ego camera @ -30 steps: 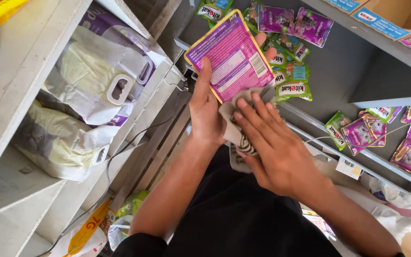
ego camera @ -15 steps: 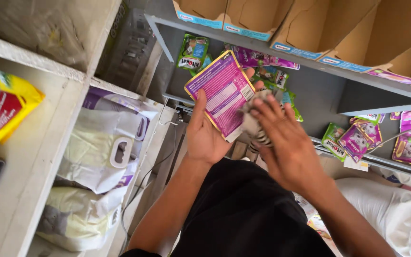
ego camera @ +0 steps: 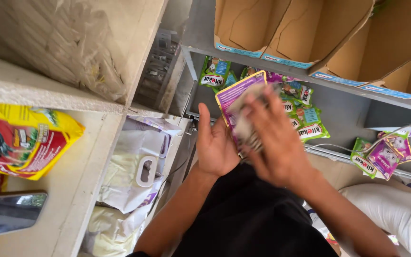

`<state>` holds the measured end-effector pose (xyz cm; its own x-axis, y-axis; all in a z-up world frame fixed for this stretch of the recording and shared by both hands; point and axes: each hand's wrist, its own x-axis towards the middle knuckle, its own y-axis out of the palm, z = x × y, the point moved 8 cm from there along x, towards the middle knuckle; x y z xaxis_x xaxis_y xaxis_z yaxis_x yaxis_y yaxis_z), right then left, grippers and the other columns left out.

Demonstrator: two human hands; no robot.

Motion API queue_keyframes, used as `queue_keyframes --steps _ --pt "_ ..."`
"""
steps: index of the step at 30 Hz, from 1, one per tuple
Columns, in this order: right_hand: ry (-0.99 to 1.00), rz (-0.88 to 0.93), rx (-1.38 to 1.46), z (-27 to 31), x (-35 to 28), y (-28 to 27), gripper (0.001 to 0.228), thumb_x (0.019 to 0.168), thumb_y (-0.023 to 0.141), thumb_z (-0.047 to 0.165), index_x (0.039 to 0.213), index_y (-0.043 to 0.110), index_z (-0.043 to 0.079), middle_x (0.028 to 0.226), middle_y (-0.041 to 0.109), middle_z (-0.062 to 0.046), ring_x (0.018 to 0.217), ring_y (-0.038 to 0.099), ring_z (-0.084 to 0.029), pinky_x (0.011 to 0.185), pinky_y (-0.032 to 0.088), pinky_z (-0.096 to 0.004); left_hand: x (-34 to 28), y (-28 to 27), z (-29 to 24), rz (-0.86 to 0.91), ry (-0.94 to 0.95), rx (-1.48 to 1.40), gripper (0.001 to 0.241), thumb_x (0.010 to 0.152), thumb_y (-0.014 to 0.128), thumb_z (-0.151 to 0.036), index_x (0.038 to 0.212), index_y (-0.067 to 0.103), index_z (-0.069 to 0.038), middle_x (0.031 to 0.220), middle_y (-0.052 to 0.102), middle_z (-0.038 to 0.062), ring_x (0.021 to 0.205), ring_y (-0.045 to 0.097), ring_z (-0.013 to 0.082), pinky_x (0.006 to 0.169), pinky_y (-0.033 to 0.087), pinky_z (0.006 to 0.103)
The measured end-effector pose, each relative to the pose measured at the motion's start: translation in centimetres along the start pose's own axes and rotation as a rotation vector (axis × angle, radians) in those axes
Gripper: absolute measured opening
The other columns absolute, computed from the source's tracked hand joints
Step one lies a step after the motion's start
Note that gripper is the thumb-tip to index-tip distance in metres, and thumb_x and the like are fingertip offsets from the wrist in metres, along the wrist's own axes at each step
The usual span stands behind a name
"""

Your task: Wiping down cat food pouches with a cloth and placing them into shelf dispensers in a grocery store aisle.

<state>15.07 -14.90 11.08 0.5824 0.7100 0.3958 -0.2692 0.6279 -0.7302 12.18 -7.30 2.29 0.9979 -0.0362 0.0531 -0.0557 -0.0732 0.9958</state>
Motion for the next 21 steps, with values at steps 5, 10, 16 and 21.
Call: queue_keyframes --steps 5,10,16,21 --pt "-0.052 0.048 -0.02 0.5 1.8 1.1 0.053 0.089 0.069 0.022 0.136 0.061 -0.002 0.152 0.055 -0.017 0.152 0.038 -0.042 0.127 0.028 -0.059 0.5 -1.8 -0.6 -0.141 -0.021 0.174 0.076 0.11 0.029 -0.061 0.16 0.038 -0.004 0.158 0.048 0.014 0.142 0.052 0.0259 0.12 0.042 0.0403" --pt "0.304 -0.076 0.345 -2.9 1.9 -1.3 0.082 0.081 0.076 0.031 0.147 0.045 -0.006 0.14 0.055 -0.019 0.127 0.048 -0.034 0.109 0.042 -0.043 2.5 3.2 0.9 -0.009 0.005 0.359 0.088 0.105 0.011 -0.069 0.166 0.023 -0.005 0.167 0.033 0.01 0.153 0.035 0.0242 0.13 0.026 0.0413" --pt "0.643 -0.331 0.752 -9.8 -6.0 -3.2 0.033 0.08 0.072 0.0 0.112 0.065 -0.002 0.096 0.071 -0.004 0.078 0.06 -0.011 0.073 0.05 -0.024 6.4 10.1 2.2 0.028 0.146 0.735 0.071 0.108 0.03 -0.037 0.166 0.007 -0.003 0.175 0.011 0.015 0.165 0.013 0.0267 0.136 0.009 0.0426" --pt "0.599 -0.532 0.821 -15.4 -12.1 -9.6 0.026 0.081 0.07 -0.005 0.107 0.07 -0.002 0.097 0.074 -0.005 0.079 0.062 -0.01 0.077 0.053 -0.023 9.2 13.0 5.9 0.012 0.027 1.05 0.056 0.104 0.043 -0.012 0.155 0.03 0.007 0.161 0.038 0.023 0.154 0.036 0.0314 0.129 0.026 0.0419"
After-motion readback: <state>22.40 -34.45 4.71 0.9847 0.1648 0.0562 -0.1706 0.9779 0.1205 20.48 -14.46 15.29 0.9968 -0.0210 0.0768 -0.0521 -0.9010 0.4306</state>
